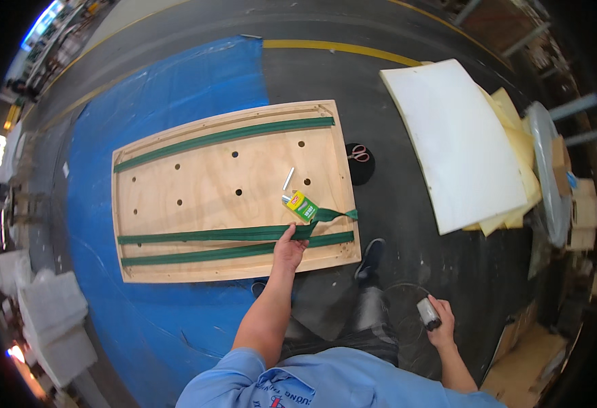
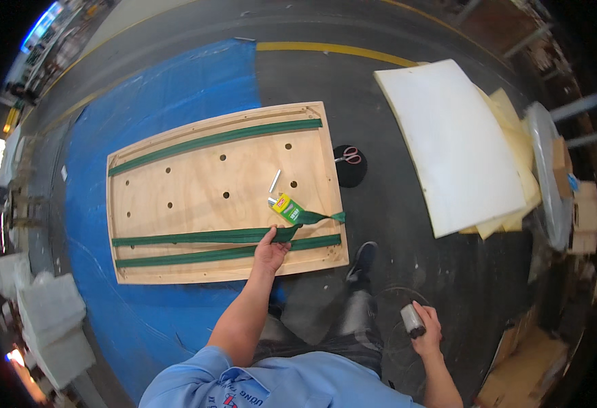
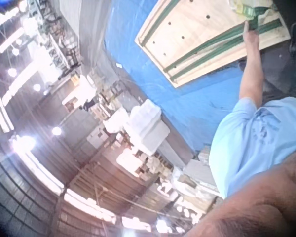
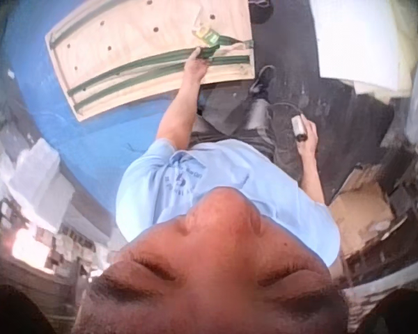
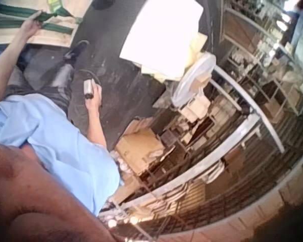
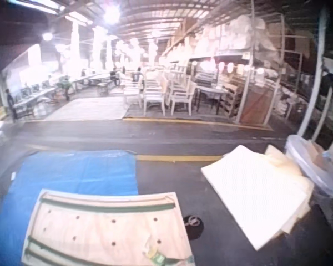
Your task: The person attaches green fabric strips to a wooden board using a pneumatic nail gun and scissors. They position the fabric, staple it in place, and trim the excess material.
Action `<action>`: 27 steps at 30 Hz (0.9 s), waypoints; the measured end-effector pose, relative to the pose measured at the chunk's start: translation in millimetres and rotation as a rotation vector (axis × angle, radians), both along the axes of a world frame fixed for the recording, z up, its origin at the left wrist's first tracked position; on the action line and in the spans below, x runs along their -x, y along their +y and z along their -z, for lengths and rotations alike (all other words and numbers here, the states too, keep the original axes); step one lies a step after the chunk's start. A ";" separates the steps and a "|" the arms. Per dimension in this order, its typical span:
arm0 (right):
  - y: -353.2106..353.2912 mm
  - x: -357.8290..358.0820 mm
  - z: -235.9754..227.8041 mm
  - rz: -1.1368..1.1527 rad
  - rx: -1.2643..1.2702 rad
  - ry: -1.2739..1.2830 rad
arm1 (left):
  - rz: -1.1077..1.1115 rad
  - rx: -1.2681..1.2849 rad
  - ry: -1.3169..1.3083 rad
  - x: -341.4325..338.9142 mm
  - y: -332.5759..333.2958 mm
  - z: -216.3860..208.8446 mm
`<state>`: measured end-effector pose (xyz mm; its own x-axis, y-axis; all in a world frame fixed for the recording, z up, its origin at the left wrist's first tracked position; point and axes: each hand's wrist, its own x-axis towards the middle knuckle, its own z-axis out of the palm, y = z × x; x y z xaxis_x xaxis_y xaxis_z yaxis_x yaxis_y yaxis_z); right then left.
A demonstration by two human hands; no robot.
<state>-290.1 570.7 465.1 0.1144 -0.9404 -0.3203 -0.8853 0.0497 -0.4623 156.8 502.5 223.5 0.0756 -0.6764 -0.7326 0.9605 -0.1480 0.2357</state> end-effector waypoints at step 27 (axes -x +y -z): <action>-565.7 -21.9 244.5 -0.422 -0.614 -0.309 | -0.454 -0.446 -0.162 220.2 -131.2 33.2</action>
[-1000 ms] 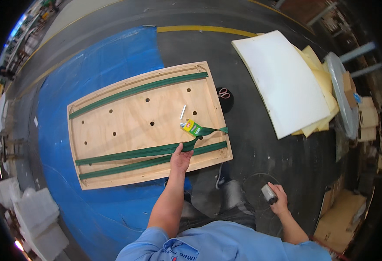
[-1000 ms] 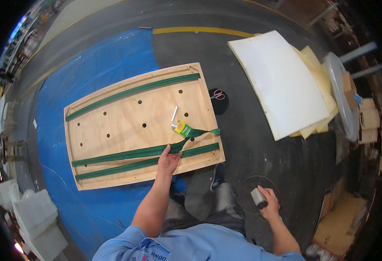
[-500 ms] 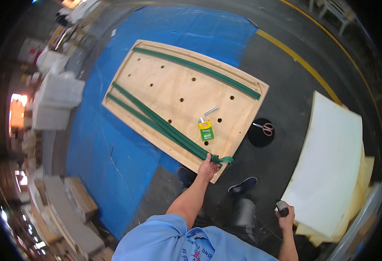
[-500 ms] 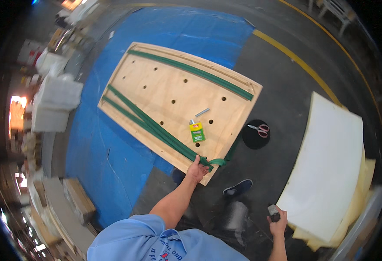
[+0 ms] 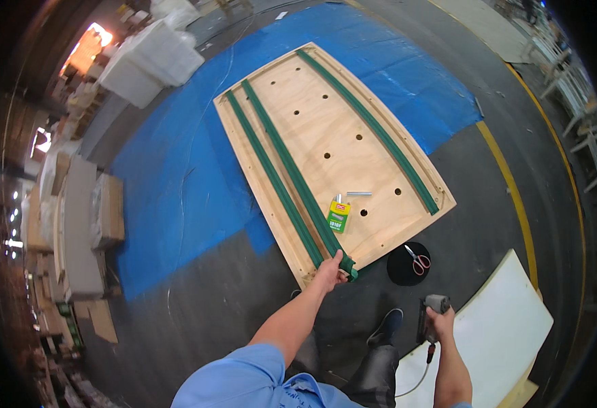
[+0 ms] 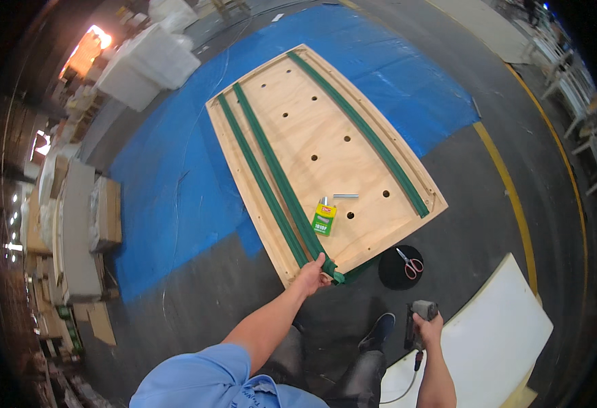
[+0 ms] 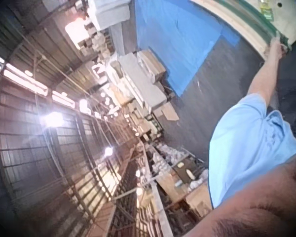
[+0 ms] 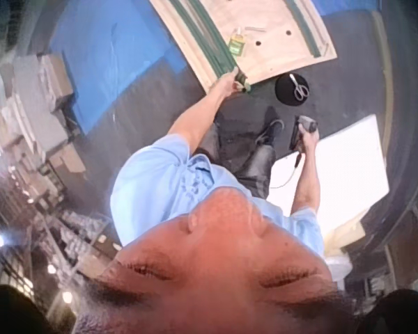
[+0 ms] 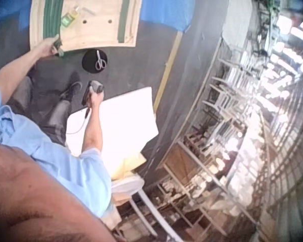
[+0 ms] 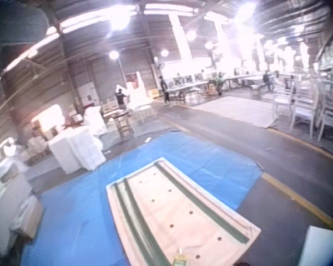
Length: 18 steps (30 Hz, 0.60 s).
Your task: The person attaches green fabric strips to a wooden board using a pneumatic nail gun and scissors. They position the fabric, staple it in place, and trim the excess material.
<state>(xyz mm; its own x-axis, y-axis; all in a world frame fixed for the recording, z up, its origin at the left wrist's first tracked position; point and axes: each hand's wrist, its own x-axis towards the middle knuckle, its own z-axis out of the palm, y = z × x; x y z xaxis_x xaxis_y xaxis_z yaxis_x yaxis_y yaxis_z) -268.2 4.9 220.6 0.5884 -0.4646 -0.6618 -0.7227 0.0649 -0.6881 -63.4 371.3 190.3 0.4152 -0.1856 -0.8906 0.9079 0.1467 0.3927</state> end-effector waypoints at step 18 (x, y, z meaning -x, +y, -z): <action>-56.2 -159.5 326.8 -0.358 -0.219 0.254 | -0.134 -0.064 -0.282 106.0 -92.3 169.3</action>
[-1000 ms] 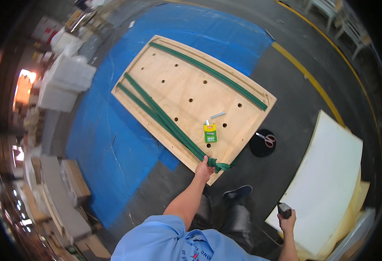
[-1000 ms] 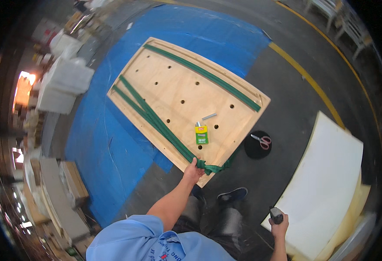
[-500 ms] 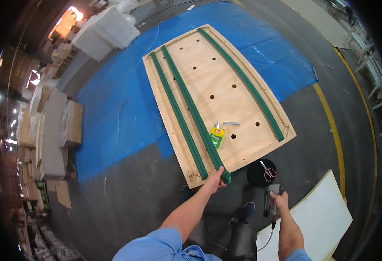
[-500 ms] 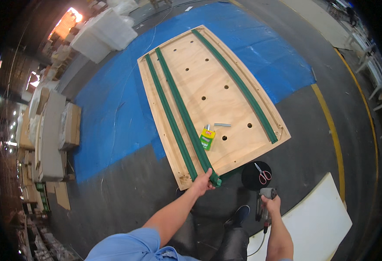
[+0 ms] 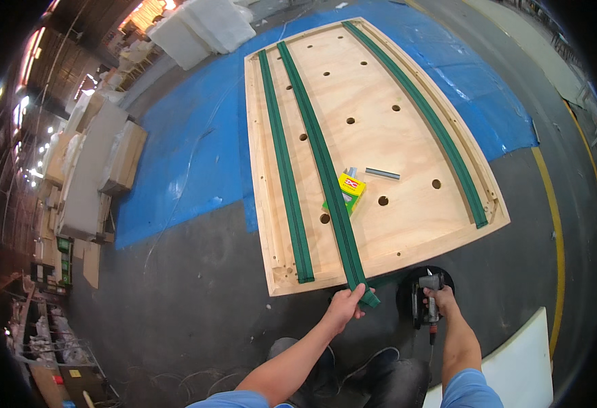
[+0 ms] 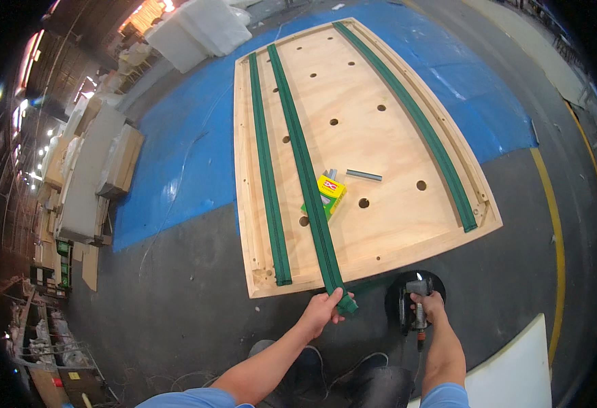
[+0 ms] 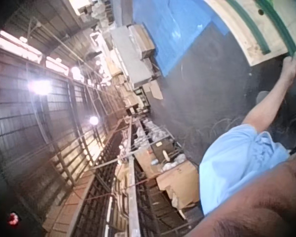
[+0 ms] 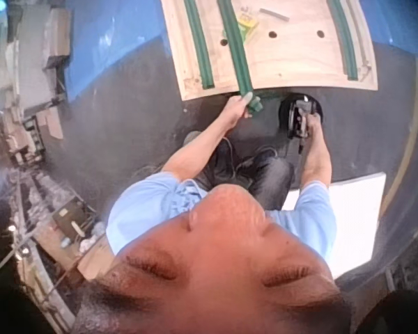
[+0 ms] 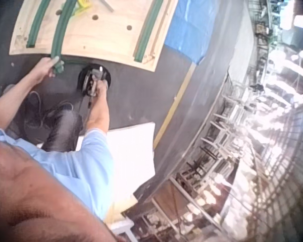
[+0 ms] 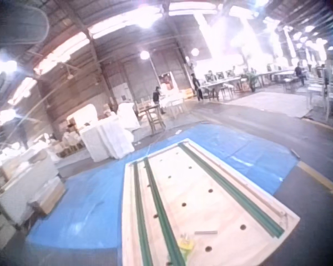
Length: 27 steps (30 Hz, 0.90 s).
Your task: The person attaches green fabric strips to a wooden board using a pneumatic nail gun and scissors. They position the fabric, staple it in place, and trim the excess material.
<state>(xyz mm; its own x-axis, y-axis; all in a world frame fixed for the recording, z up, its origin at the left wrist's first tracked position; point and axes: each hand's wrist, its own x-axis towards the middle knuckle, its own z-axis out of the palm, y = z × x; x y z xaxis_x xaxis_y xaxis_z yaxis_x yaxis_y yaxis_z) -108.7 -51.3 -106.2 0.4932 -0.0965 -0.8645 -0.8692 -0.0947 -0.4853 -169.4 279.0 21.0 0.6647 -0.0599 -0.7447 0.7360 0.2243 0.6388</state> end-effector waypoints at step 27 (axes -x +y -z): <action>-24.1 31.1 58.1 -0.331 0.921 -0.493 | 0.044 -0.161 -0.346 -2.5 6.6 31.1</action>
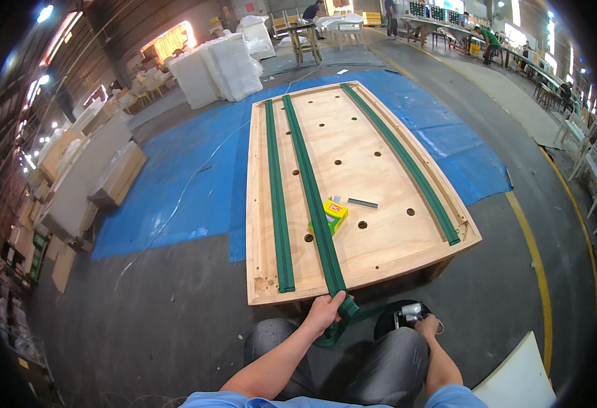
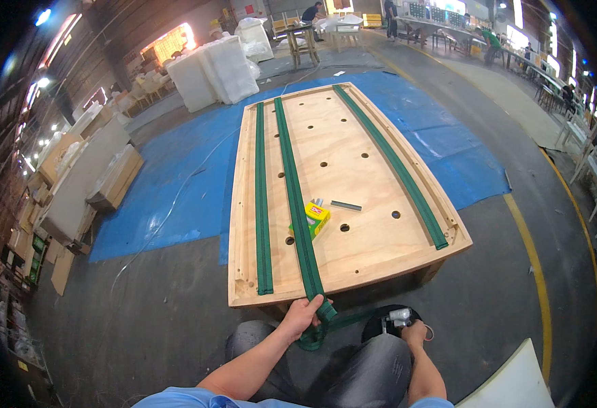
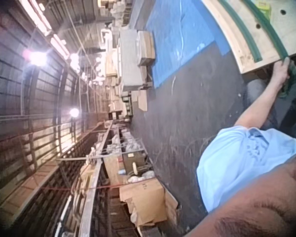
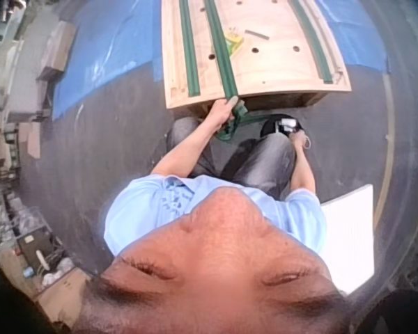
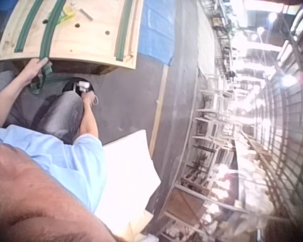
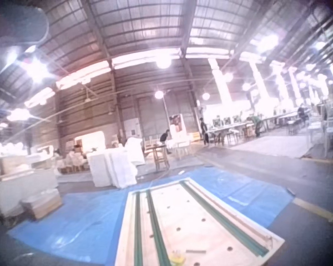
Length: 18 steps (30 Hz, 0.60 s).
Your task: The person attaches green fabric strips to a wooden board using a pneumatic nail gun and scissors. They position the fabric, staple it in place, and trim the excess material.
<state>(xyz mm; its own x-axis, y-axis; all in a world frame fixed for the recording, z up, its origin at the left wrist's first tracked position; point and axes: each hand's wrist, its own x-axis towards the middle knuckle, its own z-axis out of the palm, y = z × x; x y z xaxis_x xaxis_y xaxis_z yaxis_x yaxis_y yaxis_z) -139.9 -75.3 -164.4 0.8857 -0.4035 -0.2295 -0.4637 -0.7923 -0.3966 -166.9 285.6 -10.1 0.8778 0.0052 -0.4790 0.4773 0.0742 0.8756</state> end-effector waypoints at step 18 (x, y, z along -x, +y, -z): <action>197.9 -130.2 -222.0 -0.954 -0.195 -0.776 | 0.117 -0.023 -0.045 -6.6 4.3 -0.8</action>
